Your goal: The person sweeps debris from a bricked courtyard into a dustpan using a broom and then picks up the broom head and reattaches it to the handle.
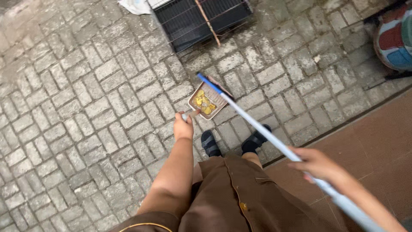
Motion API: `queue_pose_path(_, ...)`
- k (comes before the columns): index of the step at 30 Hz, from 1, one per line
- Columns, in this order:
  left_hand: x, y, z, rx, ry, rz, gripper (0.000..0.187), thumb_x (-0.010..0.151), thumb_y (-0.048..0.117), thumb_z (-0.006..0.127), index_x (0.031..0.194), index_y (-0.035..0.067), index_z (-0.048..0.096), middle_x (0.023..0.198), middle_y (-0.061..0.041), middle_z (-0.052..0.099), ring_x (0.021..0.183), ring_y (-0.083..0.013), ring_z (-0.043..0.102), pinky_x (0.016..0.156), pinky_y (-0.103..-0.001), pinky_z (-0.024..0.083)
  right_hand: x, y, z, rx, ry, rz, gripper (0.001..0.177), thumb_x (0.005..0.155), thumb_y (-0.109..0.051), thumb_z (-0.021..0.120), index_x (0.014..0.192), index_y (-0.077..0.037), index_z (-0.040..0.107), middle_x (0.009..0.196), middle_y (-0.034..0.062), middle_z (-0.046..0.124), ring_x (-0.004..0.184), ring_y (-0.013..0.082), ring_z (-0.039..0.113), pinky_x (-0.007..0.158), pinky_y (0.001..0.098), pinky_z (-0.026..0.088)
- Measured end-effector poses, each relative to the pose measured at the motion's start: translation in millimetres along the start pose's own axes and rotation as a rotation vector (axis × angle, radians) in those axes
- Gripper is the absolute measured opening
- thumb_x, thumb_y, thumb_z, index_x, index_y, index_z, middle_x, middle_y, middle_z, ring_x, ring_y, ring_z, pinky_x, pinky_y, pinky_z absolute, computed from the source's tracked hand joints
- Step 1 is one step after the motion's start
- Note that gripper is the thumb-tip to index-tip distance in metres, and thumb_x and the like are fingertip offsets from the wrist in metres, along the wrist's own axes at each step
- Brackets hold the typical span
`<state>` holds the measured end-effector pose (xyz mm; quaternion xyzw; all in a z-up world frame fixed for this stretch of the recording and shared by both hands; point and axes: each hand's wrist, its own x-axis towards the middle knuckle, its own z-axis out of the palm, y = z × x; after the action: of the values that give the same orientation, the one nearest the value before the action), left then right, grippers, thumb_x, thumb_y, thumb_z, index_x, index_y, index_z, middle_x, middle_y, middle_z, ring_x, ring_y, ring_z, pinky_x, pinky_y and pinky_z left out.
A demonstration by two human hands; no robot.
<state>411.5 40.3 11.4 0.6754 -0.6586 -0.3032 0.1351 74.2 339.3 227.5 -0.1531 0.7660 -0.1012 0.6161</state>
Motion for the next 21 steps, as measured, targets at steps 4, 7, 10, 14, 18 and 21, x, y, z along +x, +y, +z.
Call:
queue_pose_path(4, -14, -22, -31, -0.052, 0.04, -0.04, 0.035, 0.094, 0.029, 0.067, 0.123, 0.01, 0.061, 0.103, -0.026, 0.073, 0.095, -0.045, 0.07, 0.083, -0.052, 0.056, -2, -13, -20, -0.055, 0.164, 0.094, 0.061, 0.089, -0.009, 0.074, 0.145, -0.025, 0.056, 0.075, 0.008, 0.073, 0.044, 0.0198, 0.058, 0.042, 0.0377, 0.053)
queue_pose_path(7, -14, -33, -47, -0.086, 0.053, -0.118, 0.035, 0.094, 0.03, 0.067, 0.123, 0.01, 0.061, 0.102, -0.025, 0.073, 0.094, -0.044, 0.071, 0.083, -0.051, 0.056, 69, -18, -27, -0.121, 0.335, -0.07, 0.063, 0.086, -0.002, 0.073, 0.146, -0.017, 0.061, 0.072, 0.0179, 0.07, 0.049, 0.0197, 0.06, 0.044, 0.0357, 0.05)
queue_pose_path(10, -8, -50, -52, -0.082, 0.047, -0.138, 0.035, 0.094, 0.03, 0.067, 0.122, 0.009, 0.062, 0.102, -0.025, 0.073, 0.094, -0.0445, 0.071, 0.082, -0.052, 0.055, 165, -30, -16, -0.165, 0.428, -0.226, 0.058, 0.087, -0.006, 0.071, 0.143, -0.011, 0.062, 0.075, 0.0156, 0.069, 0.053, 0.0205, 0.062, 0.048, 0.037, 0.051)
queue_pose_path(14, 11, -67, -48, -0.023, 0.047, -0.074, 0.035, 0.093, 0.03, 0.069, 0.12, 0.009, 0.063, 0.104, -0.025, 0.073, 0.095, -0.0442, 0.071, 0.084, -0.051, 0.056, 212, -47, 26, 0.101, 0.272, -0.173, 0.068, 0.078, -0.002, 0.071, 0.144, -0.009, 0.056, 0.08, 0.0138, 0.072, 0.052, 0.0195, 0.064, 0.051, 0.0392, 0.056)
queue_pose_path(18, 22, -71, -43, -0.066, -0.003, -0.023, 0.036, 0.094, 0.032, 0.068, 0.121, 0.008, 0.062, 0.102, -0.025, 0.073, 0.095, -0.0436, 0.072, 0.084, -0.049, 0.057, 138, -42, 77, -0.395, 0.163, -0.166, 0.078, 0.082, -0.004, 0.073, 0.153, -0.018, 0.044, 0.075, 0.0115, 0.073, 0.044, 0.0184, 0.069, 0.05, 0.0333, 0.059)
queue_pose_path(21, 20, -70, -45, -0.024, -0.013, -0.013, 0.037, 0.094, 0.032, 0.068, 0.121, 0.008, 0.061, 0.099, -0.025, 0.073, 0.092, -0.0447, 0.071, 0.082, -0.051, 0.056, 51, -37, 83, -0.18, -0.036, -0.116, 0.077, 0.086, -0.004, 0.068, 0.154, -0.03, 0.044, 0.067, 0.0075, 0.068, 0.039, 0.0194, 0.061, 0.039, 0.0371, 0.054)
